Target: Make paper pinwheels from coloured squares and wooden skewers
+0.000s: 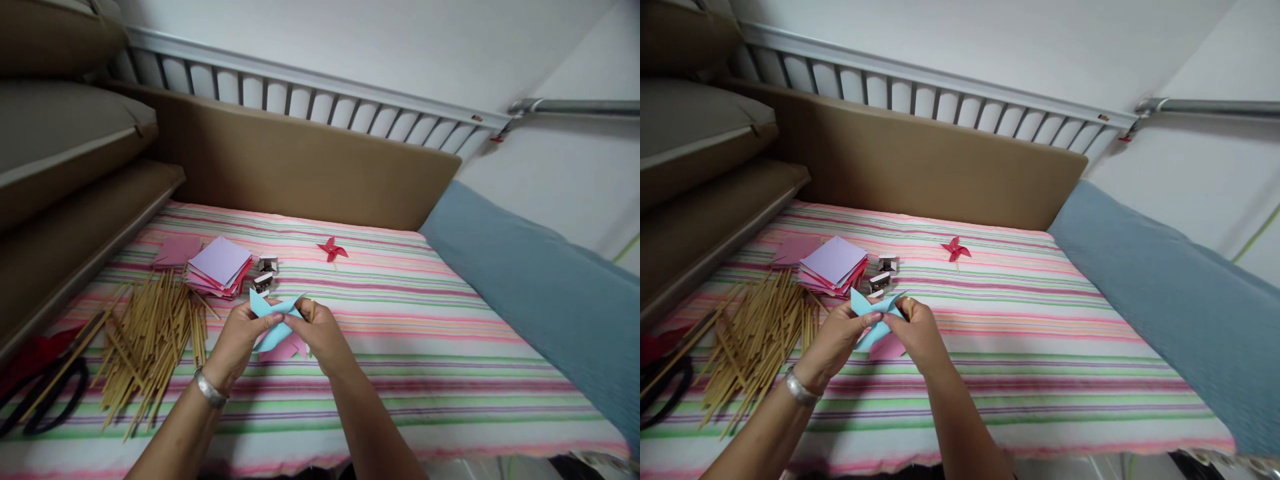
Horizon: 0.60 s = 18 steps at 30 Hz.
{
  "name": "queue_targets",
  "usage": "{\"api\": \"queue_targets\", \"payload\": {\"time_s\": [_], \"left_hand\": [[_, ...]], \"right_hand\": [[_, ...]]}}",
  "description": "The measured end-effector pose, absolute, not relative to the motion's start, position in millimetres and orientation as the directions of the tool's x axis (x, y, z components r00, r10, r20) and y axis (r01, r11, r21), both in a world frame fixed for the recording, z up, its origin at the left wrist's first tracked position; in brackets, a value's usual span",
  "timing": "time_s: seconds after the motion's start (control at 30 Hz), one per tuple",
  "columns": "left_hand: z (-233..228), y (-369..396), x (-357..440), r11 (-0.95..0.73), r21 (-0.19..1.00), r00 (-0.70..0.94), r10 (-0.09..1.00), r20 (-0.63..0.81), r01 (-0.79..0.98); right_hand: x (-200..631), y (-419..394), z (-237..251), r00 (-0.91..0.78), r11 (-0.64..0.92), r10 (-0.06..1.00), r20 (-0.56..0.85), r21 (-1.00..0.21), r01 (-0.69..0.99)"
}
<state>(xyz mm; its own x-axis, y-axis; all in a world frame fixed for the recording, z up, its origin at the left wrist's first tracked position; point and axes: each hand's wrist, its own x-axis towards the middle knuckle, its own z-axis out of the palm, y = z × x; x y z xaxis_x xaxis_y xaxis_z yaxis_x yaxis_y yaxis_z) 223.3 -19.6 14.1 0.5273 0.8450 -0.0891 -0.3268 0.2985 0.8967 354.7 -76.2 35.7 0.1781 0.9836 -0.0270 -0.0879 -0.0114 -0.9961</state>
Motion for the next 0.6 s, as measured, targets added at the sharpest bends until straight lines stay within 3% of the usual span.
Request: {"api": "queue_targets", "payload": {"time_s": [0.37, 0.6], "left_hand": [[18, -18, 220, 0.315, 0.903, 0.509, 0.850, -0.133, -0.291], [22, -9, 211, 0.338, 0.889, 0.420, 0.887, -0.191, -0.309]], "right_hand": [[354, -77, 41, 0.152, -0.017, 0.987, -0.050, -0.976, -0.215], [364, -80, 44, 0.287, -0.031, 0.954, -0.090, -0.978, -0.206]]}}
